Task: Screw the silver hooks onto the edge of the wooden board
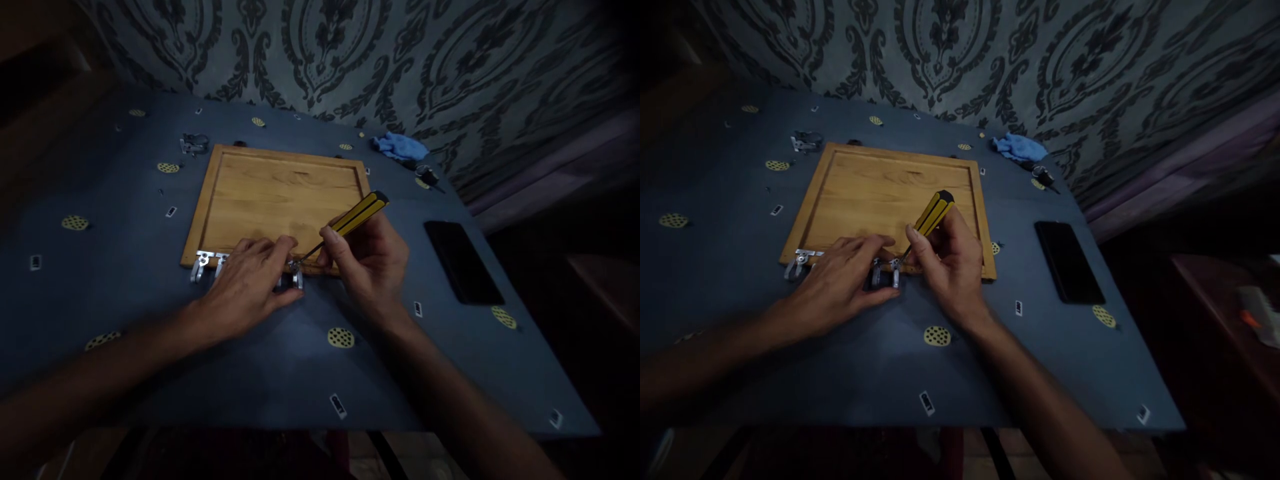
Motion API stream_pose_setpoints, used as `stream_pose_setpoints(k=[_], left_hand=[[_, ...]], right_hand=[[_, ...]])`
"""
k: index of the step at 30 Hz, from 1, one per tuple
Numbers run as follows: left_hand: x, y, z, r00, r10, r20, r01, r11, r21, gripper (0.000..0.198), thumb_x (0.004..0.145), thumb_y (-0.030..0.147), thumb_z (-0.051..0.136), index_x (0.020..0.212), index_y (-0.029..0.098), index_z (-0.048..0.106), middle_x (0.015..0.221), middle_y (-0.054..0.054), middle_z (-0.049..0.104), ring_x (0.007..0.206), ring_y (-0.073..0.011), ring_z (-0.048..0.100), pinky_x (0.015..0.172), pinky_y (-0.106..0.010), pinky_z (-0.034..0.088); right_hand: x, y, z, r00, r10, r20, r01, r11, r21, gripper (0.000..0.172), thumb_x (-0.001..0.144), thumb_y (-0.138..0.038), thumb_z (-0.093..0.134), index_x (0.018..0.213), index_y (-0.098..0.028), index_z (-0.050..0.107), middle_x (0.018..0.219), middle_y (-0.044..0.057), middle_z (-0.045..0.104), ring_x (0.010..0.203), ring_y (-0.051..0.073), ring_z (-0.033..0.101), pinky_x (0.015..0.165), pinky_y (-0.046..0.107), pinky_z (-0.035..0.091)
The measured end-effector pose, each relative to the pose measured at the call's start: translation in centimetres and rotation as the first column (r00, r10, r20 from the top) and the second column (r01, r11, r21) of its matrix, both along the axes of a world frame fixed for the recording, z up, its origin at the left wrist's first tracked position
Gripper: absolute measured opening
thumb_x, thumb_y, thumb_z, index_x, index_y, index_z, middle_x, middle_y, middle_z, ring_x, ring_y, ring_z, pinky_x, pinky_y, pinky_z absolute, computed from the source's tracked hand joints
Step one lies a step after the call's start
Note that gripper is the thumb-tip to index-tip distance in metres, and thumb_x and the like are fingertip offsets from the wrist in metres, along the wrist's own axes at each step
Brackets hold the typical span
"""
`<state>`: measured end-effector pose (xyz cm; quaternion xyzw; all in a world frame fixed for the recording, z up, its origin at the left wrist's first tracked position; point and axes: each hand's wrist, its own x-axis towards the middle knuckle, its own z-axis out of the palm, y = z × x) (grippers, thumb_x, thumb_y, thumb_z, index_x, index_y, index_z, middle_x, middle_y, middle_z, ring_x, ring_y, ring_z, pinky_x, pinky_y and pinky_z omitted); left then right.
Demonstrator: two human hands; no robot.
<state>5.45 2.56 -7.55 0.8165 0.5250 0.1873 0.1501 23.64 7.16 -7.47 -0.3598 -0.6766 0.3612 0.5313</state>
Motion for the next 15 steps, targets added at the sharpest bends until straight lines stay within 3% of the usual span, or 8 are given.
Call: stream_pose_setpoints(k=[15], left_hand=[[-0.1, 0.04, 0.01, 1.0, -0.027, -0.001, 0.027, 0.999, 0.035, 0.052, 0.086, 0.033, 0.081, 0.124, 0.014, 0.051, 0.114, -0.012, 0.074, 0.107, -0.032, 0.068, 0.092, -0.044, 0.05]], right_hand=[[0.26, -0.76, 0.62, 0.998, -0.053, 0.022, 0.055, 0.994, -0.096, 0.015, 0.093, -0.025, 0.072, 0.089, -0.025, 0.058, 0.073, -0.006, 0.061, 0.054, 0.009, 0.061, 0.05, 0.024, 0.053]])
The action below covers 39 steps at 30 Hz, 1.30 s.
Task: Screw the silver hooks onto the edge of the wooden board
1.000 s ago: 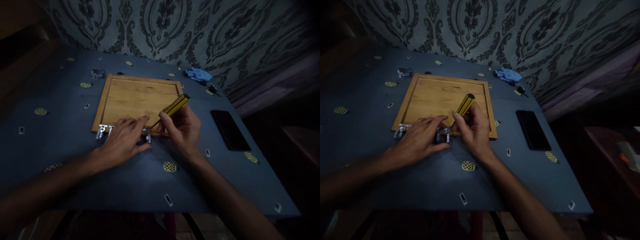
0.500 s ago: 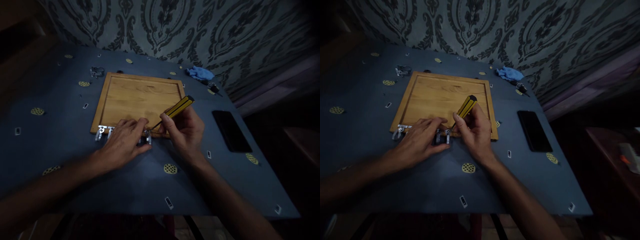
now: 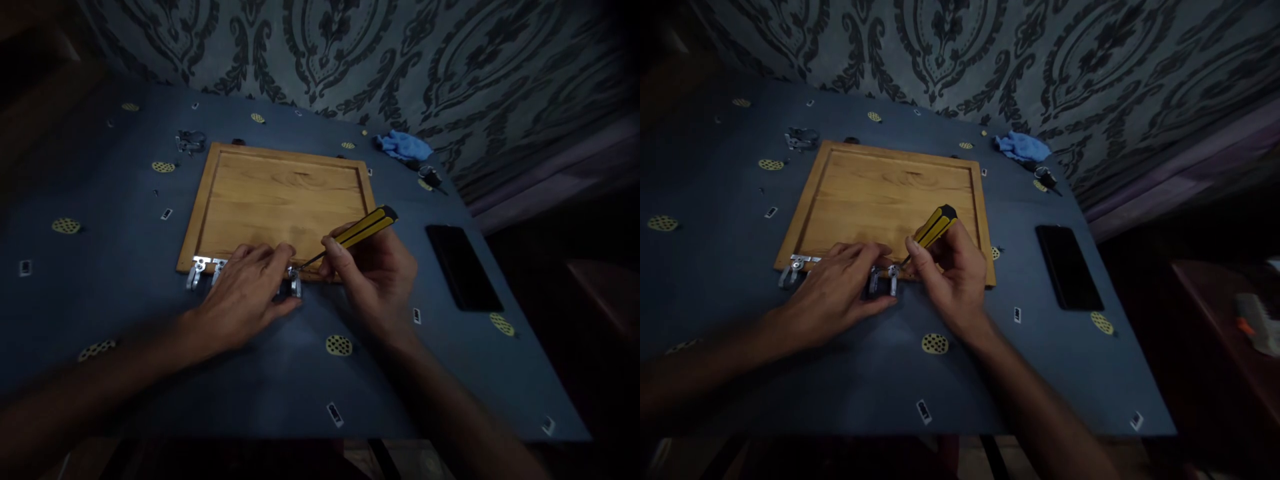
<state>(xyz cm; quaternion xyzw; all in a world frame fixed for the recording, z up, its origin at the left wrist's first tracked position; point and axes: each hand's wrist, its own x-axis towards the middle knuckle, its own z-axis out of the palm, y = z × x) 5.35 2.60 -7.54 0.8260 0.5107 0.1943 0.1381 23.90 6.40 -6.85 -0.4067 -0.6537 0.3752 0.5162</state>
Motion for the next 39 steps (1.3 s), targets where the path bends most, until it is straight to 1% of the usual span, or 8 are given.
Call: stream_pose_setpoints(k=[4, 8, 15, 24, 28, 34, 37, 39], left_hand=[[0.0, 0.1, 0.2, 1.0, -0.005, -0.009, 0.005, 1.0, -0.012, 0.047, 0.086, 0.031, 0.08, 0.119, 0.016, 0.052, 0.112, -0.011, 0.074, 0.106, -0.0311, 0.068, 0.09, -0.042, 0.05], [0.1, 0.1, 0.5, 1.0, -0.001, -0.021, 0.0, 1.0, -0.026, 0.046, 0.085, 0.031, 0.081, 0.117, 0.017, 0.052, 0.11, -0.01, 0.075, 0.103, -0.0297, 0.069, 0.088, -0.041, 0.051], [0.2, 0.2, 0.6, 0.999, -0.003, -0.047, 0.003, 1.0, -0.018, 0.044, 0.086, 0.031, 0.08, 0.117, 0.016, 0.052, 0.107, -0.01, 0.075, 0.1, -0.0304, 0.069, 0.085, -0.041, 0.051], [0.1, 0.2, 0.5, 0.999, -0.002, -0.044, 0.001, 1.0, -0.03, 0.044, 0.087, 0.033, 0.079, 0.117, 0.015, 0.053, 0.109, -0.012, 0.074, 0.104, -0.0312, 0.068, 0.088, -0.042, 0.05], [0.2, 0.3, 0.7, 0.998, -0.005, -0.056, 0.001, 0.998, -0.062, 0.042, 0.087, 0.032, 0.079, 0.115, 0.015, 0.053, 0.111, -0.012, 0.074, 0.104, -0.0318, 0.068, 0.089, -0.043, 0.05], [0.0, 0.2, 0.4, 1.0, -0.001, -0.023, 0.001, 1.0, -0.019, 0.048, 0.086, 0.032, 0.081, 0.12, 0.014, 0.053, 0.11, -0.013, 0.074, 0.105, -0.0318, 0.068, 0.091, -0.043, 0.051], [0.0, 0.2, 0.4, 0.999, 0.0, -0.034, -0.001, 1.0, -0.024, 0.048, 0.086, 0.032, 0.081, 0.121, 0.015, 0.052, 0.112, -0.013, 0.074, 0.105, -0.0318, 0.068, 0.091, -0.043, 0.051], [0.1, 0.2, 0.4, 0.999, 0.001, -0.046, -0.002, 0.999, -0.038, 0.048, 0.086, 0.033, 0.08, 0.121, 0.015, 0.052, 0.112, -0.013, 0.074, 0.106, -0.0323, 0.068, 0.092, -0.044, 0.051]], right_hand=[[0.1, 0.1, 0.2, 0.996, -0.063, -0.064, 0.068, 0.994, 0.087, 0.013, 0.093, -0.029, 0.074, 0.091, -0.026, 0.061, 0.075, -0.006, 0.063, 0.051, 0.01, 0.06, 0.047, 0.026, 0.053], [0.0, 0.1, 0.4, 0.992, -0.051, -0.117, 0.066, 0.99, 0.125, 0.011, 0.093, -0.028, 0.074, 0.092, -0.026, 0.063, 0.074, -0.006, 0.063, 0.05, 0.009, 0.061, 0.046, 0.025, 0.053], [-0.2, -0.2, 0.2, 0.996, -0.028, -0.089, 0.033, 0.998, 0.06, 0.011, 0.093, -0.027, 0.073, 0.092, -0.025, 0.062, 0.082, -0.005, 0.067, 0.053, 0.009, 0.062, 0.047, 0.025, 0.054], [-0.3, -0.4, 0.0, 0.997, -0.041, -0.062, 0.04, 0.999, -0.018, 0.015, 0.091, -0.029, 0.074, 0.089, -0.025, 0.06, 0.077, -0.006, 0.065, 0.053, 0.009, 0.062, 0.046, 0.024, 0.055], [-0.3, -0.4, -0.1, 0.997, -0.024, -0.073, 0.024, 1.0, -0.007, 0.013, 0.092, -0.026, 0.073, 0.091, -0.025, 0.061, 0.076, -0.006, 0.064, 0.054, 0.009, 0.063, 0.048, 0.025, 0.055], [-0.4, -0.7, -0.4, 1.0, -0.003, -0.022, 0.004, 1.0, 0.029, 0.014, 0.093, -0.027, 0.072, 0.091, -0.024, 0.059, 0.083, -0.004, 0.065, 0.056, 0.009, 0.063, 0.052, 0.025, 0.056], [-0.2, -0.6, 0.1, 0.998, 0.04, -0.045, -0.04, 0.999, -0.009, 0.011, 0.093, -0.027, 0.073, 0.097, -0.025, 0.063, 0.089, -0.003, 0.067, 0.057, 0.008, 0.064, 0.053, 0.025, 0.057], [0.1, -0.4, 0.6, 0.993, 0.104, -0.054, -0.107, 0.993, -0.057, 0.015, 0.093, -0.03, 0.074, 0.106, -0.026, 0.066, 0.09, -0.003, 0.068, 0.059, 0.009, 0.065, 0.055, 0.025, 0.059]])
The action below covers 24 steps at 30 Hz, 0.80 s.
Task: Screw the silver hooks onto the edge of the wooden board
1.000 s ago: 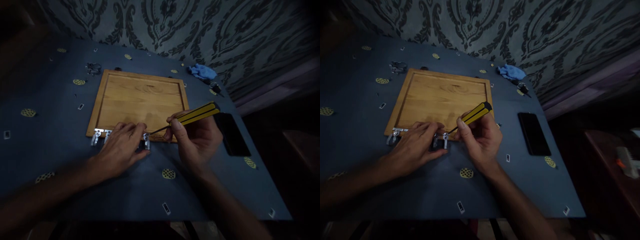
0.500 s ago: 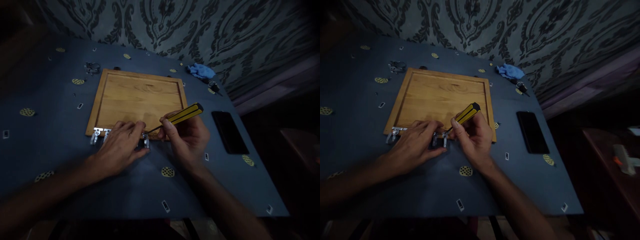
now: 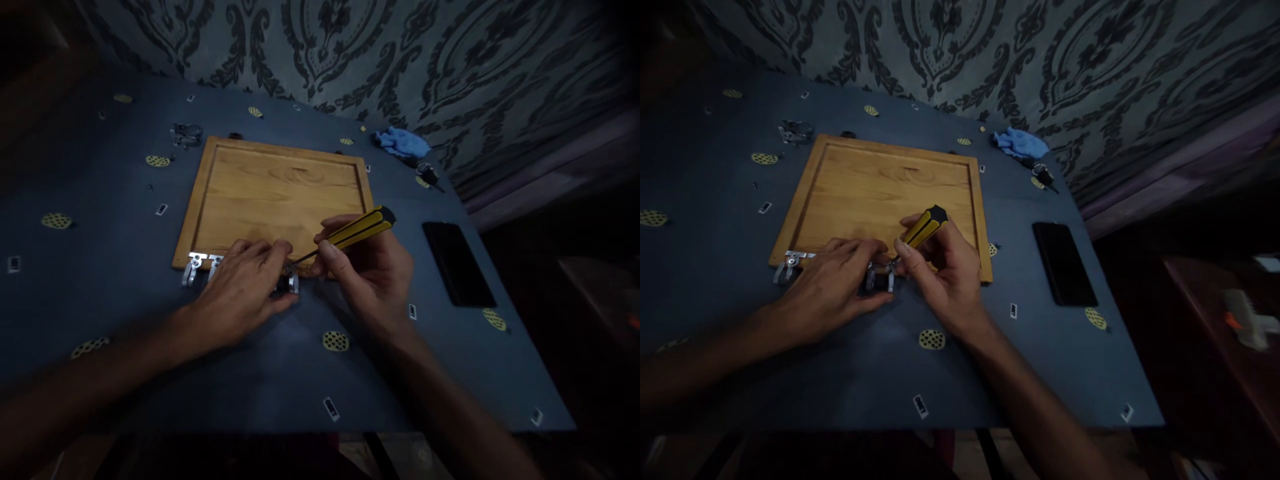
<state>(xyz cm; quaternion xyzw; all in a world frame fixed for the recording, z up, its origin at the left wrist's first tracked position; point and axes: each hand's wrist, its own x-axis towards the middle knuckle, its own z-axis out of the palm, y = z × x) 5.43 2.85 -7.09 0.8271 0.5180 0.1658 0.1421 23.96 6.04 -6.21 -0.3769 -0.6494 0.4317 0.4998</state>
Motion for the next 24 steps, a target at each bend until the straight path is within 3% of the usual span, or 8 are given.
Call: stream_pose_setpoints(k=[4, 13, 24], left_hand=[[0.1, 0.1, 0.2, 1.0, 0.005, -0.017, -0.005, 0.999, -0.034, 0.047, 0.087, 0.033, 0.078, 0.122, 0.015, 0.052, 0.112, -0.013, 0.074, 0.106, -0.0329, 0.068, 0.094, -0.046, 0.051], [0.0, 0.1, 0.0, 1.0, -0.006, -0.009, 0.006, 1.0, 0.001, 0.044, 0.089, 0.033, 0.076, 0.12, 0.015, 0.051, 0.108, -0.011, 0.073, 0.107, -0.0319, 0.068, 0.093, -0.044, 0.05], [0.0, 0.1, 0.4, 0.999, 0.009, -0.034, -0.01, 0.999, -0.041, 0.038, 0.089, 0.037, 0.075, 0.111, 0.017, 0.051, 0.107, -0.01, 0.072, 0.103, -0.0312, 0.066, 0.092, -0.044, 0.049]], right_hand=[[0.3, 0.6, 0.8, 0.996, 0.088, 0.024, -0.087, 0.995, -0.04, 0.027, 0.09, -0.044, 0.077, 0.108, -0.025, 0.071, 0.086, -0.002, 0.07, 0.061, 0.011, 0.067, 0.054, 0.025, 0.06], [-1.3, 1.5, 0.6, 0.999, 0.015, 0.031, -0.016, 0.999, 0.029, 0.025, 0.085, -0.041, 0.083, 0.084, -0.023, 0.066, 0.073, -0.006, 0.062, 0.052, 0.008, 0.059, 0.048, 0.022, 0.053], [-1.8, 2.6, 0.2, 1.0, 0.001, 0.021, -0.002, 1.0, 0.028, 0.038, 0.084, -0.051, 0.081, 0.078, -0.025, 0.055, 0.066, -0.008, 0.054, 0.048, 0.008, 0.057, 0.043, 0.023, 0.047]])
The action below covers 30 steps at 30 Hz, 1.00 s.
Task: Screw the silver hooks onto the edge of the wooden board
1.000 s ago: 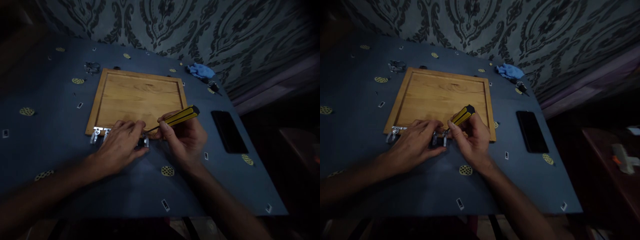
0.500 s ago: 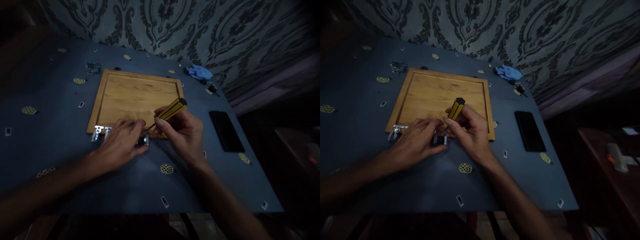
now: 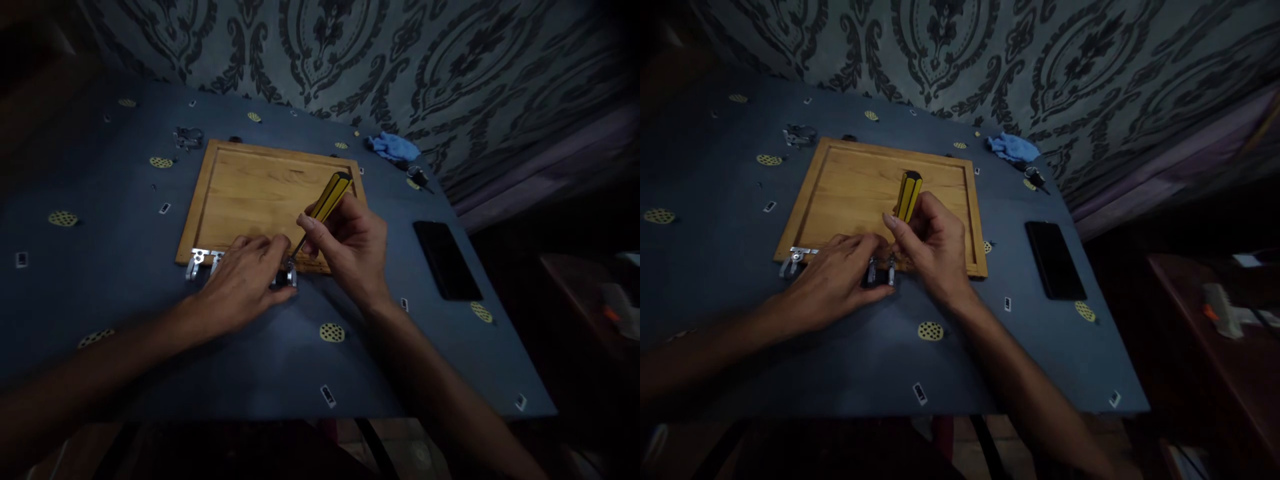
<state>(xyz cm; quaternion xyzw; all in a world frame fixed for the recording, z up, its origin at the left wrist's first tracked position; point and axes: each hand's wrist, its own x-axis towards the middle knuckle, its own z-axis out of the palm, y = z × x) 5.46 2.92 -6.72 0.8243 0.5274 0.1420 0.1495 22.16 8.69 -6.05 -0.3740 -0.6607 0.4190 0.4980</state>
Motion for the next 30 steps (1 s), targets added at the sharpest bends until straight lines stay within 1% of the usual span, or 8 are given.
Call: stream_pose_setpoints(k=[5, 7, 10, 12, 18, 22, 26, 30], left_hand=[[0.1, 0.0, 0.0, 1.0, 0.019, -0.006, -0.019, 1.0, 0.0, 0.04, 0.088, 0.037, 0.076, 0.113, 0.018, 0.052, 0.109, -0.01, 0.072, 0.104, -0.0321, 0.066, 0.092, -0.044, 0.049], [0.1, 0.0, 0.0, 1.0, 0.023, -0.007, -0.023, 1.0, 0.006, 0.041, 0.087, 0.037, 0.077, 0.114, 0.018, 0.052, 0.108, -0.01, 0.072, 0.103, -0.0315, 0.066, 0.091, -0.043, 0.049], [0.1, 0.1, -0.1, 1.0, 0.02, 0.006, -0.02, 1.0, -0.001, 0.043, 0.086, 0.035, 0.078, 0.116, 0.017, 0.052, 0.11, -0.01, 0.073, 0.103, -0.0308, 0.066, 0.092, -0.043, 0.049], [0.1, 0.1, 0.0, 1.0, 0.018, 0.022, -0.018, 1.0, -0.004, 0.044, 0.086, 0.034, 0.078, 0.117, 0.018, 0.052, 0.113, -0.01, 0.073, 0.105, -0.0306, 0.066, 0.093, -0.043, 0.048], [0.2, 0.1, 0.3, 1.0, 0.029, -0.011, -0.029, 0.998, -0.059, 0.043, 0.087, 0.035, 0.078, 0.117, 0.016, 0.053, 0.117, -0.013, 0.073, 0.11, -0.032, 0.065, 0.096, -0.044, 0.048], [0.1, 0.0, 0.4, 0.999, 0.029, -0.014, -0.03, 0.998, -0.047, 0.044, 0.088, 0.036, 0.078, 0.118, 0.016, 0.052, 0.116, -0.012, 0.072, 0.109, -0.0318, 0.065, 0.096, -0.044, 0.048], [0.1, 0.0, 0.3, 1.0, 0.026, -0.011, -0.026, 0.999, -0.046, 0.041, 0.088, 0.035, 0.077, 0.116, 0.017, 0.053, 0.118, -0.013, 0.072, 0.109, -0.0321, 0.065, 0.095, -0.044, 0.048], [0.1, 0.0, 0.1, 1.0, 0.021, 0.009, -0.02, 0.999, -0.033, 0.044, 0.087, 0.034, 0.078, 0.118, 0.016, 0.052, 0.118, -0.013, 0.072, 0.11, -0.032, 0.066, 0.096, -0.044, 0.048]], right_hand=[[0.7, -0.4, 0.4, 0.996, 0.087, -0.01, -0.087, 0.996, 0.008, 0.031, 0.088, -0.051, 0.077, 0.096, -0.024, 0.066, 0.071, -0.006, 0.062, 0.054, 0.01, 0.062, 0.051, 0.025, 0.054], [0.9, -0.8, 0.5, 0.998, 0.066, -0.016, -0.066, 0.998, 0.025, 0.033, 0.089, -0.054, 0.076, 0.101, -0.024, 0.066, 0.073, -0.005, 0.064, 0.054, 0.01, 0.062, 0.052, 0.026, 0.055], [1.1, -1.4, 0.5, 0.998, -0.04, -0.049, 0.042, 0.998, 0.054, 0.033, 0.09, -0.054, 0.075, 0.1, -0.024, 0.064, 0.08, -0.004, 0.067, 0.051, 0.009, 0.059, 0.05, 0.026, 0.055], [1.2, -1.6, 0.4, 0.996, -0.078, -0.051, 0.081, 0.994, 0.067, 0.033, 0.09, -0.054, 0.074, 0.1, -0.025, 0.063, 0.084, -0.004, 0.067, 0.05, 0.008, 0.059, 0.05, 0.026, 0.055], [1.2, -1.6, -0.4, 0.998, -0.049, -0.049, 0.051, 0.997, 0.054, 0.032, 0.091, -0.052, 0.074, 0.099, -0.024, 0.062, 0.077, -0.006, 0.063, 0.053, 0.008, 0.061, 0.051, 0.024, 0.053], [1.1, -1.6, -0.6, 0.997, -0.04, -0.062, 0.044, 0.996, 0.076, 0.029, 0.092, -0.049, 0.074, 0.098, -0.024, 0.062, 0.074, -0.007, 0.061, 0.052, 0.008, 0.061, 0.051, 0.024, 0.052], [1.2, -1.6, -0.7, 0.998, -0.047, -0.042, 0.05, 0.995, 0.081, 0.029, 0.092, -0.05, 0.073, 0.098, -0.024, 0.061, 0.075, -0.006, 0.063, 0.053, 0.009, 0.062, 0.051, 0.025, 0.053], [1.2, -1.7, -0.8, 1.0, -0.006, -0.028, 0.009, 0.996, 0.088, 0.027, 0.093, -0.047, 0.073, 0.1, -0.024, 0.061, 0.078, -0.004, 0.065, 0.054, 0.01, 0.063, 0.051, 0.026, 0.055]])
